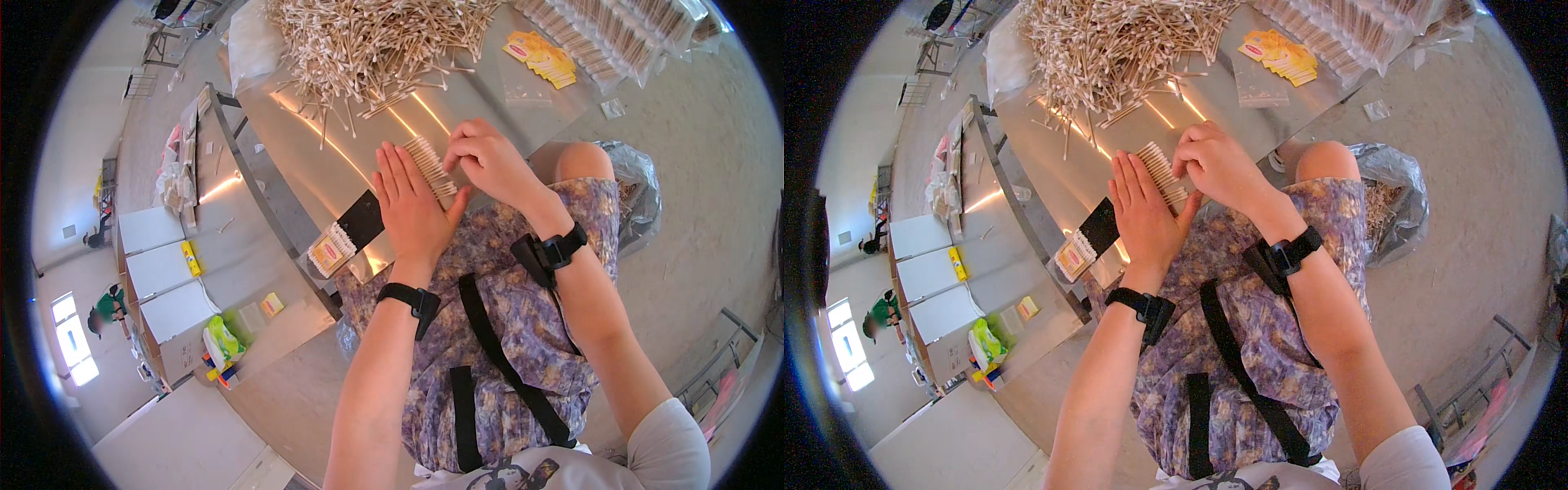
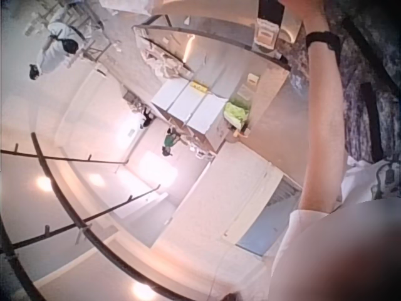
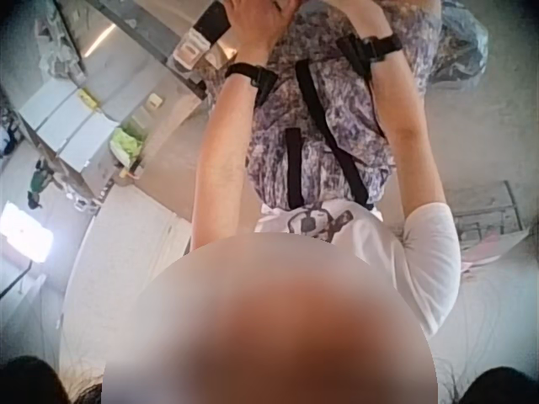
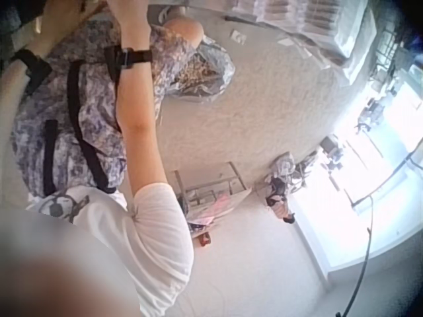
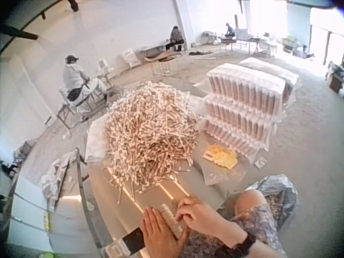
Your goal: The user is counting and organizing wooden-shafted swabs into plastic bags and sealing them.
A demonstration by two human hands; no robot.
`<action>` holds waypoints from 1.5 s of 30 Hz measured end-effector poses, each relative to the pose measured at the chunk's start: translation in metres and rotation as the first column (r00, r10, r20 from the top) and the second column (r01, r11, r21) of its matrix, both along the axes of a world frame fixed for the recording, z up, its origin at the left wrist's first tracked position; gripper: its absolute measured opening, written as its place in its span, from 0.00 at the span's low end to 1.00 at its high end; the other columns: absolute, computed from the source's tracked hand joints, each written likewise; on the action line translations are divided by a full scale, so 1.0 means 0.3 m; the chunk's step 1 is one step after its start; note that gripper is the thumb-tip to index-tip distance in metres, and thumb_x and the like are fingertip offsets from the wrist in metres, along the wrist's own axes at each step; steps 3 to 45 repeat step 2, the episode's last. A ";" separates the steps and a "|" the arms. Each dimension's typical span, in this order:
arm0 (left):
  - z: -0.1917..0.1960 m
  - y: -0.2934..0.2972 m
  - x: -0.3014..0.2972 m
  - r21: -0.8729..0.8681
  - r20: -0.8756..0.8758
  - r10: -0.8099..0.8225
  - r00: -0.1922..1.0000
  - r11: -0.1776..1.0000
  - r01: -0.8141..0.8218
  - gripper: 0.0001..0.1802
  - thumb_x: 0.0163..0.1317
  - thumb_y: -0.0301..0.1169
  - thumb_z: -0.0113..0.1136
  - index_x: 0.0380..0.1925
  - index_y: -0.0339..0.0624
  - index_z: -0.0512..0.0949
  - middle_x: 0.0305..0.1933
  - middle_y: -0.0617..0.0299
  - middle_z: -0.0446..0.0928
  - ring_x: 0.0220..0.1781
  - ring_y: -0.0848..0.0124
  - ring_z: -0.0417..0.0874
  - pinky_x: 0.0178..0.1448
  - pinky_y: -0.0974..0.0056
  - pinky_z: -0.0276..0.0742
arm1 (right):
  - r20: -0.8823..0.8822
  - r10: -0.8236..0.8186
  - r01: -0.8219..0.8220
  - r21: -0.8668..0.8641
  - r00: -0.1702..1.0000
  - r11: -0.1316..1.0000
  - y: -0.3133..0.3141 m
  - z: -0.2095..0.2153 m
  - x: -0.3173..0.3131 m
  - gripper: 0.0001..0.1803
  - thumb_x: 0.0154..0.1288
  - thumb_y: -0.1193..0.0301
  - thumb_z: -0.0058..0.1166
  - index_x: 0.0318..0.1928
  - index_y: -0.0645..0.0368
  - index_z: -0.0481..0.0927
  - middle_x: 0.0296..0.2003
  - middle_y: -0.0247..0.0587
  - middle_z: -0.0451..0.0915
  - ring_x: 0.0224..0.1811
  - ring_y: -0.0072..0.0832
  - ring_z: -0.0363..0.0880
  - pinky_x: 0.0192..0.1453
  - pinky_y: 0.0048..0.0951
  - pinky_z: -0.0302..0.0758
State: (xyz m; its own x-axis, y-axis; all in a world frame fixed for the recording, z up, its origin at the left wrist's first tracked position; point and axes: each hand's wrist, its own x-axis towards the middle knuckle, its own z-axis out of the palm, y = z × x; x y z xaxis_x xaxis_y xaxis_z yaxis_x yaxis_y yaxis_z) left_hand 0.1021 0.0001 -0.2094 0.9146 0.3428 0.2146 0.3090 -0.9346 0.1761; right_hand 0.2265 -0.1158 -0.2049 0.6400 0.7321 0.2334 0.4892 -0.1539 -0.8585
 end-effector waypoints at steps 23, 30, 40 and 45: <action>-0.001 0.002 0.000 0.002 -0.006 0.001 1.000 1.000 -0.001 0.57 0.60 0.62 0.58 0.71 0.23 0.51 0.76 0.36 0.52 0.80 0.48 0.50 0.79 0.47 0.46 | 0.000 0.013 -0.013 -0.011 1.000 1.000 -0.001 0.001 0.000 0.11 0.54 0.85 0.48 0.27 0.61 0.83 0.35 0.39 0.77 0.47 0.36 0.75 0.52 0.34 0.73; -0.001 0.002 0.000 0.002 -0.006 0.001 1.000 1.000 -0.001 0.57 0.60 0.62 0.58 0.71 0.23 0.51 0.76 0.36 0.52 0.80 0.48 0.50 0.79 0.47 0.46 | 0.000 0.013 -0.013 -0.011 1.000 1.000 -0.001 0.001 0.000 0.11 0.54 0.85 0.48 0.27 0.61 0.83 0.35 0.39 0.77 0.47 0.36 0.75 0.52 0.34 0.73; -0.001 0.002 0.000 0.002 -0.006 0.001 1.000 1.000 -0.001 0.57 0.60 0.62 0.58 0.71 0.23 0.51 0.76 0.36 0.52 0.80 0.48 0.50 0.79 0.47 0.46 | 0.000 0.013 -0.013 -0.011 1.000 1.000 -0.001 0.001 0.000 0.11 0.54 0.85 0.48 0.27 0.61 0.83 0.35 0.39 0.77 0.47 0.36 0.75 0.52 0.34 0.73; -0.001 0.002 0.000 0.002 -0.006 0.001 1.000 1.000 -0.001 0.57 0.60 0.62 0.58 0.71 0.23 0.51 0.76 0.36 0.52 0.80 0.48 0.50 0.79 0.47 0.46 | 0.000 0.013 -0.013 -0.011 1.000 1.000 -0.001 0.001 0.000 0.11 0.54 0.85 0.48 0.27 0.61 0.83 0.35 0.39 0.77 0.47 0.36 0.75 0.52 0.34 0.73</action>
